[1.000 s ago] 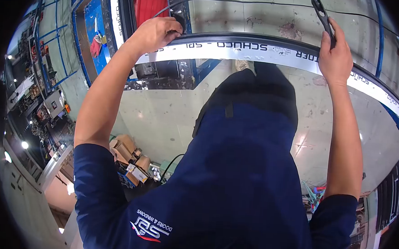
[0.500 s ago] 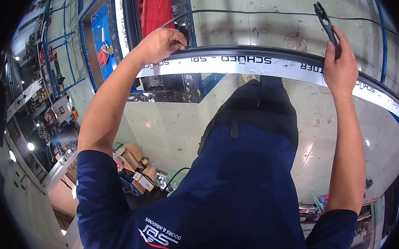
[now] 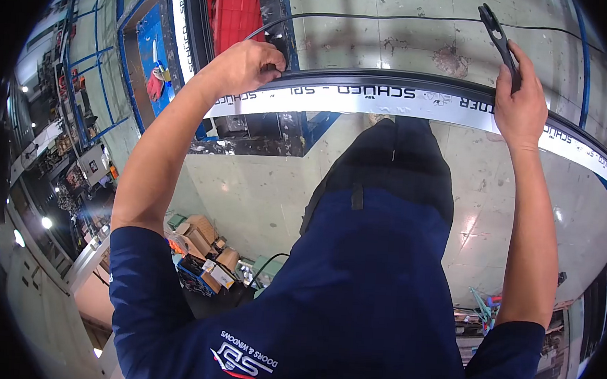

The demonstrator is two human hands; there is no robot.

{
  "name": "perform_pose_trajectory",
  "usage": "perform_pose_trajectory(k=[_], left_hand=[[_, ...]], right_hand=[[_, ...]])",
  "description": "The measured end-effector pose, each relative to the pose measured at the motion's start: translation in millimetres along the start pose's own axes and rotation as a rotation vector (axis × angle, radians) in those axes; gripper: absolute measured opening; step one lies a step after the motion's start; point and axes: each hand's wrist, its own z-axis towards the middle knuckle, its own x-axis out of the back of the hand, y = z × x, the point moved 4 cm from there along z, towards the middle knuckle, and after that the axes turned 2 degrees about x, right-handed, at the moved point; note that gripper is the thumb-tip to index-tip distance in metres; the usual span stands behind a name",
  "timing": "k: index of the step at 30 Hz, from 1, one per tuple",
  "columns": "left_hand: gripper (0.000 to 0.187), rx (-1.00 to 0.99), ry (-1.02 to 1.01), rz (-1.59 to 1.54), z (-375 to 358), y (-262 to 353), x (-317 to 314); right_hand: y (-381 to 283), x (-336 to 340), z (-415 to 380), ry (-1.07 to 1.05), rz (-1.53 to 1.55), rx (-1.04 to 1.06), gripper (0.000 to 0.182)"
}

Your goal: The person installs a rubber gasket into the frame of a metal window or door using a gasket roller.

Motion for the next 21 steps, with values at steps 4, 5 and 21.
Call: perform_pose_trajectory(k=[4,5,21], left_hand=[[0.02,0.04,-0.048,0.038,1.4,-1.0,-0.5],[0.02,0.038,-0.054,0.037,1.6,-1.1,-0.5],[0.019,0.006,-0.001,0.079,1.0,-6.6,-8.8]], right_hand=[[-1.1,0.6,0.3,-0.01,-0.006,0.002,0.041],[-1.7,0.7,0.3,-0.012,0.002,-0.007,0.041],[-1.1,0.0,0.1,-0.014,0.005,-0.031,0.041]])
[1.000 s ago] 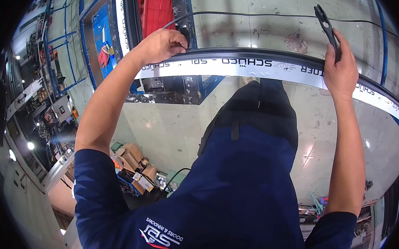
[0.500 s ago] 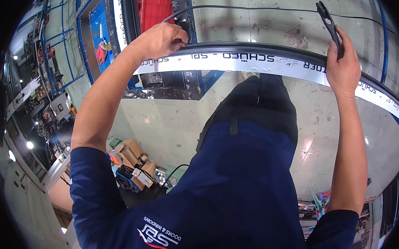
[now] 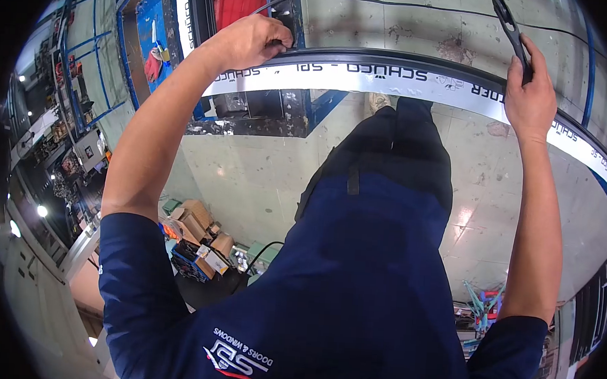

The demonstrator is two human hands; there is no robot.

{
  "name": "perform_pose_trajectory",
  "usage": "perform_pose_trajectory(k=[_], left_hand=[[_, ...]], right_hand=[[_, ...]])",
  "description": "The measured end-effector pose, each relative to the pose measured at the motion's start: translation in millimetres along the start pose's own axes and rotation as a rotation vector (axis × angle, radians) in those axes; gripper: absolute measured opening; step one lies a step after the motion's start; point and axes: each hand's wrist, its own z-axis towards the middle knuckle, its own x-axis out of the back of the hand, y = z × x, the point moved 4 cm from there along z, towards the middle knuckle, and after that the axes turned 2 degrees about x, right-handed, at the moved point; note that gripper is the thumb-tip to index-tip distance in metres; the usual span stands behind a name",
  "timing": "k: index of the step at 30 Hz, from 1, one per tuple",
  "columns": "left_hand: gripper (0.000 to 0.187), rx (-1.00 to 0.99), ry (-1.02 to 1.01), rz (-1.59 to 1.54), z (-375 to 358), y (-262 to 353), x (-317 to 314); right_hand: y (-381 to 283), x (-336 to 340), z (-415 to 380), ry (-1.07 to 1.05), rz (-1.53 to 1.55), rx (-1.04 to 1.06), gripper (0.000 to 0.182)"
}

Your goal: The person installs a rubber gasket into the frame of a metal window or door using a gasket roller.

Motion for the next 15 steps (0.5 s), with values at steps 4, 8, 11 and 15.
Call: perform_pose_trajectory(k=[4,8,11,15], left_hand=[[0.019,0.016,0.001,-0.008,0.8,-0.4,1.2],[0.02,0.011,-0.017,-0.015,2.5,-2.9,-0.7],[0.02,0.017,-0.012,-0.016,1.7,0.0,0.7],[0.019,0.043,-0.024,-0.012,1.6,0.2,0.9]], right_hand=[[0.6,-0.8,0.5,-0.011,0.004,-0.01,0.041],[1.7,-0.7,1.1,-0.03,-0.006,-0.017,0.041],[3.9,-2.0,1.6,-0.044,-0.023,-0.018,0.041],[5.0,-3.1,2.2,-0.076,-0.05,-0.043,0.042]])
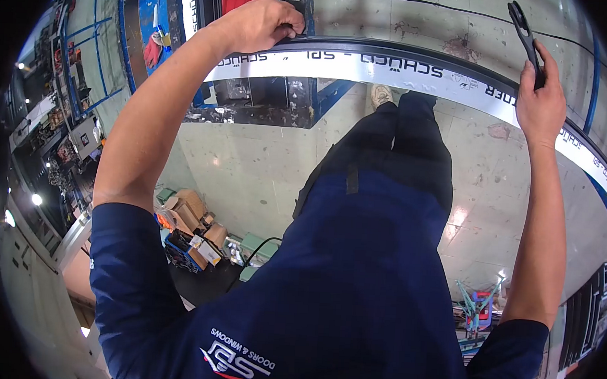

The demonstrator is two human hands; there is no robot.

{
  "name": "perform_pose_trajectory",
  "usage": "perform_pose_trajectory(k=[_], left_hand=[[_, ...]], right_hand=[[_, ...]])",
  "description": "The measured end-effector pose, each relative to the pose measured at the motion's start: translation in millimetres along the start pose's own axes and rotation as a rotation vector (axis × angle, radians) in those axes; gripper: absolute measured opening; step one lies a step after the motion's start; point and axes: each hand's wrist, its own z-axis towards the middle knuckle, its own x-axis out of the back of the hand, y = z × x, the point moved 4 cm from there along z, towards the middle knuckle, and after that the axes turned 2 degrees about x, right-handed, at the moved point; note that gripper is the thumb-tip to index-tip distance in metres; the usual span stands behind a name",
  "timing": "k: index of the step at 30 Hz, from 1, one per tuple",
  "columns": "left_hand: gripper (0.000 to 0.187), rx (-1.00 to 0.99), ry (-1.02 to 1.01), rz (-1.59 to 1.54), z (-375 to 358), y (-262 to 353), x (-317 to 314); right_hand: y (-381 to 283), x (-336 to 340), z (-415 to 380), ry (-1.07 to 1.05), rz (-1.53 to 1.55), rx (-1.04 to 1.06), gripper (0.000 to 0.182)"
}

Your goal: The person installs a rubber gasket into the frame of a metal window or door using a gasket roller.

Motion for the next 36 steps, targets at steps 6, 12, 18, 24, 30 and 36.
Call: perform_pose_trajectory(k=[6,12,18,24,30,36], left_hand=[[0.017,-0.009,0.012,-0.035,0,-5,-2],[0.015,-0.008,-0.021,-0.198,4,-14,-1],[0.015,-0.028,-0.036,-0.144,5,-8,3],[0.016,-0.03,-0.082,-0.121,7,-5,7],[0.011,0.035,-0.111,-0.241,6,-6,10],[0.014,0.057,-0.134,-0.057,9,6,12]], right_hand=[[0,0,0,0.0,0.0,0.008,0.041],[-2,0,0,-0.007,-0.005,0.004,0.041],[-1,0,1,0.015,0.007,0.026,0.041],[-3,1,1,-0.011,0.0,0.005,0.041],[-3,1,1,0.014,-0.012,0.033,0.041],[-6,1,0,0.029,0.0,0.03,0.041]])
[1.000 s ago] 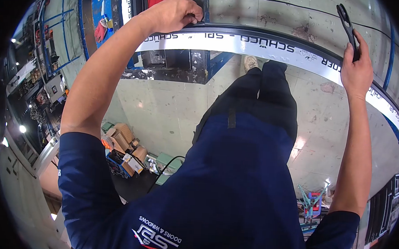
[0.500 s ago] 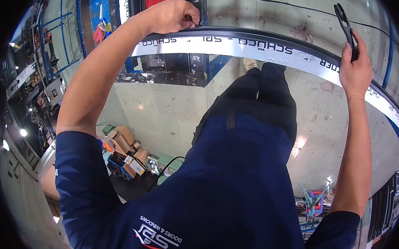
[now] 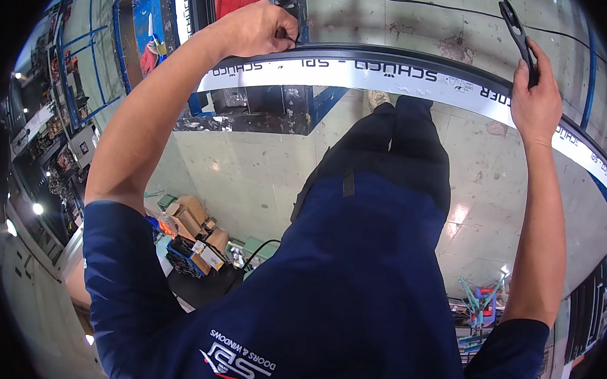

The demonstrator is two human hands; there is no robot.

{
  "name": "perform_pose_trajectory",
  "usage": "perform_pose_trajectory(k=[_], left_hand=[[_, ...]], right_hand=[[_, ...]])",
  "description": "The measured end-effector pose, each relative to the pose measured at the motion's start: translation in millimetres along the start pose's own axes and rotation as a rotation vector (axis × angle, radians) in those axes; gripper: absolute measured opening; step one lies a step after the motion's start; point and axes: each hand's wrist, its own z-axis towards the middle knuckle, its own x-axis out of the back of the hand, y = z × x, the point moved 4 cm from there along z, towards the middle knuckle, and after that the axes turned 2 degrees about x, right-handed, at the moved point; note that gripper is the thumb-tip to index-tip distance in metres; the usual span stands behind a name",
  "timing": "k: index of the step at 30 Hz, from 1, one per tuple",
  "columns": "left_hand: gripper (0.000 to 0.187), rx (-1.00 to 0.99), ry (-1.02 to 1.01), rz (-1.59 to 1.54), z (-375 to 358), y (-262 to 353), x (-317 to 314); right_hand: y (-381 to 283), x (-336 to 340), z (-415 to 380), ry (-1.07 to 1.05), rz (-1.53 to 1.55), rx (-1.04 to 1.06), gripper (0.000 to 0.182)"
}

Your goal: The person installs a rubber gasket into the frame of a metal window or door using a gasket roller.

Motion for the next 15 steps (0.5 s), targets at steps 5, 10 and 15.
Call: perform_pose_trajectory(k=[5,10,15], left_hand=[[0.014,-0.019,0.036,0.021,1.5,-0.9,-1.9],[0.014,-0.053,0.04,0.062,4.2,-0.3,-2.4],[0.013,-0.069,0.035,0.089,5.8,3.2,-1.9]], right_hand=[[0.4,-0.8,0.0,0.007,-0.001,0.01,0.041],[-0.6,0.6,-1.1,0.002,-0.005,0.001,0.041],[0.7,-0.1,-0.6,-0.009,-0.012,-0.008,0.041]])
